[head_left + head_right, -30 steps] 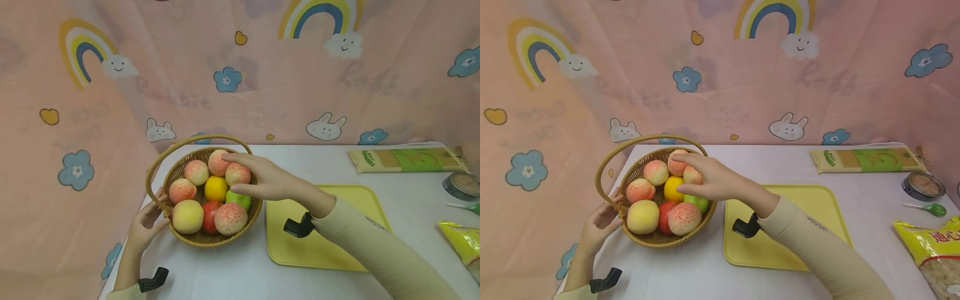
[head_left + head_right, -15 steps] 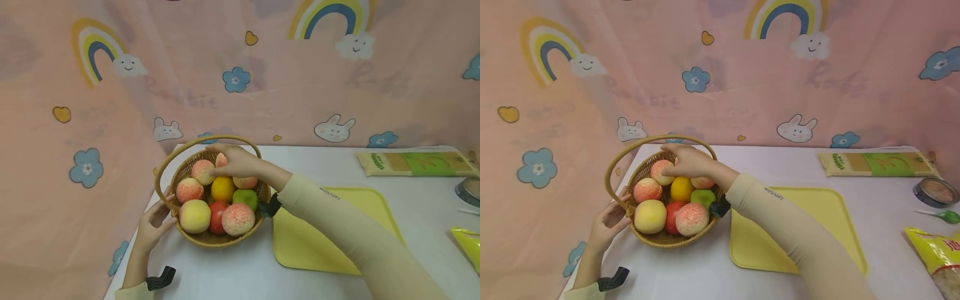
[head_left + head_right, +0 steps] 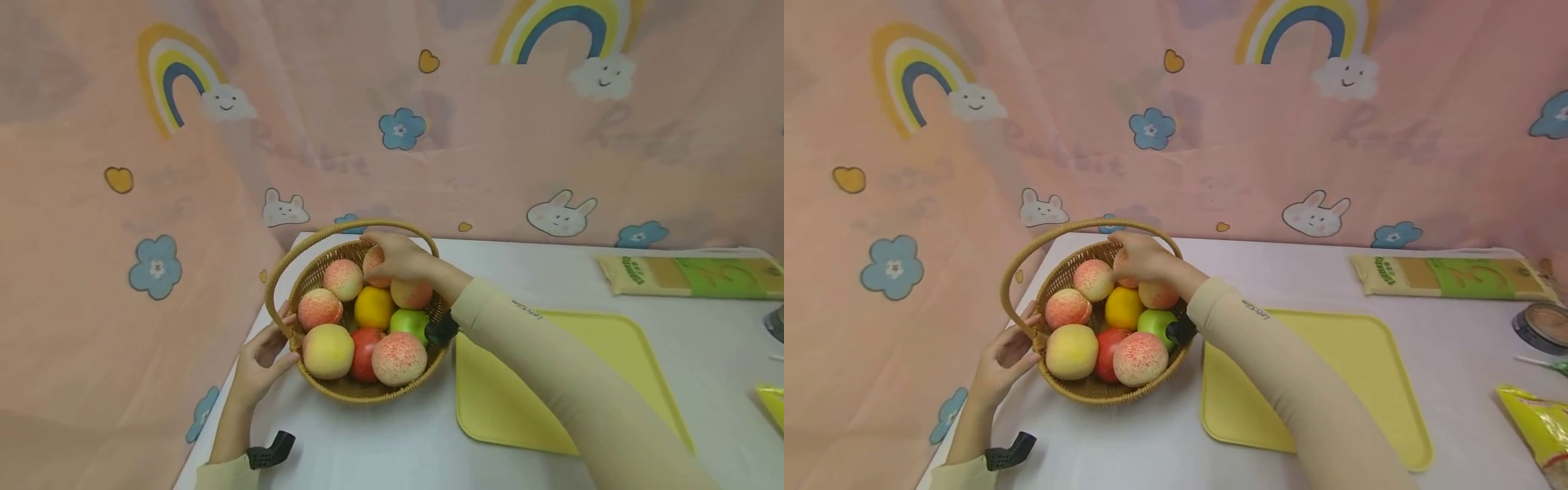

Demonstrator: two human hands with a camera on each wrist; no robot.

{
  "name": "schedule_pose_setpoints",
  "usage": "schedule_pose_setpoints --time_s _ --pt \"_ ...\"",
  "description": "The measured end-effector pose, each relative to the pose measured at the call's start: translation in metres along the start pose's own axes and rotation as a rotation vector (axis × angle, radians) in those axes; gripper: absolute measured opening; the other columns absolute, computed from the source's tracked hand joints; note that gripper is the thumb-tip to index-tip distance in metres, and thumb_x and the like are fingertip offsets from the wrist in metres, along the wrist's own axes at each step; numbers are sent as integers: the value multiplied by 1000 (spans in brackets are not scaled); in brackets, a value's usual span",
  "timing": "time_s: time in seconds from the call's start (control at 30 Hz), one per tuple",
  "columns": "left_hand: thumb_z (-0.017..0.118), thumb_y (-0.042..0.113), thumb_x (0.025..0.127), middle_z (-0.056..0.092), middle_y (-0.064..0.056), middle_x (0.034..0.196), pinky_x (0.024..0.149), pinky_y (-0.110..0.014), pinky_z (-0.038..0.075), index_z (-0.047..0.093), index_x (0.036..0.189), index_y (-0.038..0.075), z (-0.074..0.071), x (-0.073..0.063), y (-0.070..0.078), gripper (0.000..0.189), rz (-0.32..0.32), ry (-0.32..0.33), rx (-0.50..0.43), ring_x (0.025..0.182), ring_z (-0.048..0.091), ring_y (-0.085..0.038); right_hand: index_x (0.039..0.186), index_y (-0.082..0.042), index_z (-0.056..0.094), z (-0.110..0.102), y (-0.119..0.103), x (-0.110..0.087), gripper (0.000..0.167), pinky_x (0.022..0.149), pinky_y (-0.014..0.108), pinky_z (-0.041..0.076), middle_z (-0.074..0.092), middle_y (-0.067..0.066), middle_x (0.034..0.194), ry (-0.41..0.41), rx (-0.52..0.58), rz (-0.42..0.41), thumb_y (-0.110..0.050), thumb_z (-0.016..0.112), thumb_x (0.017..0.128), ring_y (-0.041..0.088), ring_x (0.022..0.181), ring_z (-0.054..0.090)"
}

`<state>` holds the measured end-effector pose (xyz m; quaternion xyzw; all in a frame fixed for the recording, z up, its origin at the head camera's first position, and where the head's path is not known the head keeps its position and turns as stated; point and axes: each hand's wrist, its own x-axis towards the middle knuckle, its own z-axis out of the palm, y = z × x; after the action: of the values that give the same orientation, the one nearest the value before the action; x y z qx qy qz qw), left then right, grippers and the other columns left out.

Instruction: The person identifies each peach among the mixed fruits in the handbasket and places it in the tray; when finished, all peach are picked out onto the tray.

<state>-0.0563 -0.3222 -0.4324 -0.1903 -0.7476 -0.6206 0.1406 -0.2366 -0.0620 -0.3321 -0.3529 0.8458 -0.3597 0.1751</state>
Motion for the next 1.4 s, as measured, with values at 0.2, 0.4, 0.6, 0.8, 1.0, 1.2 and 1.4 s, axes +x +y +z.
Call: schedule_pose_setpoints --time_s 0.2,0.4,0.6,0.8,1.0,1.2,1.4 --pt "62 -19 77 25 -31 150 108 -20 36 44 127 -20 2 2 -2 53 9 -4 22 141 33 -16 146 -11 35 -2 8 0 68 110 42 37 40 7 148 -4 -50 36 -17 68 87 25 136 38" --pt "62 -18 78 24 -33 149 109 -19 34 43 126 -22 4 5 -1 51 18 -2 16 141 32 -16 145 -10 39 -1 12 2 68 109 41 39 42 8 148 -23 -83 38 -11 68 83 27 135 40" --pt "63 -16 78 24 -31 150 109 -20 34 44 126 -21 4 5 1 52 -5 1 18 141 32 -15 141 -4 43 1 16 3 63 112 41 35 44 12 146 -24 -143 -3 -9 68 84 28 135 39" --pt "64 -15 78 24 -31 150 109 -19 34 44 126 -21 5 4 3 52 -16 7 26 141 32 -14 139 0 44 3 17 6 61 115 41 31 43 15 146 -32 -218 -61 -5 68 83 30 138 35" --pt "63 -17 78 24 -31 150 109 -19 34 44 126 -21 4 3 2 52 -6 8 30 141 32 -14 137 0 47 4 17 9 58 116 43 28 46 15 144 -18 -271 -83 -7 68 84 32 138 34" --pt "62 -18 78 24 -32 150 109 -19 34 43 126 -22 3 2 1 51 -1 8 22 141 31 -16 135 1 50 6 18 10 55 116 44 28 49 16 140 0 -300 -116 -9 69 84 34 135 36" --pt "63 -18 77 24 -31 150 109 -20 33 44 126 -21 2 0 1 52 -7 12 26 142 31 -17 134 1 51 7 18 10 55 115 43 29 50 15 140 20 -304 -149 -11 70 84 33 134 38"
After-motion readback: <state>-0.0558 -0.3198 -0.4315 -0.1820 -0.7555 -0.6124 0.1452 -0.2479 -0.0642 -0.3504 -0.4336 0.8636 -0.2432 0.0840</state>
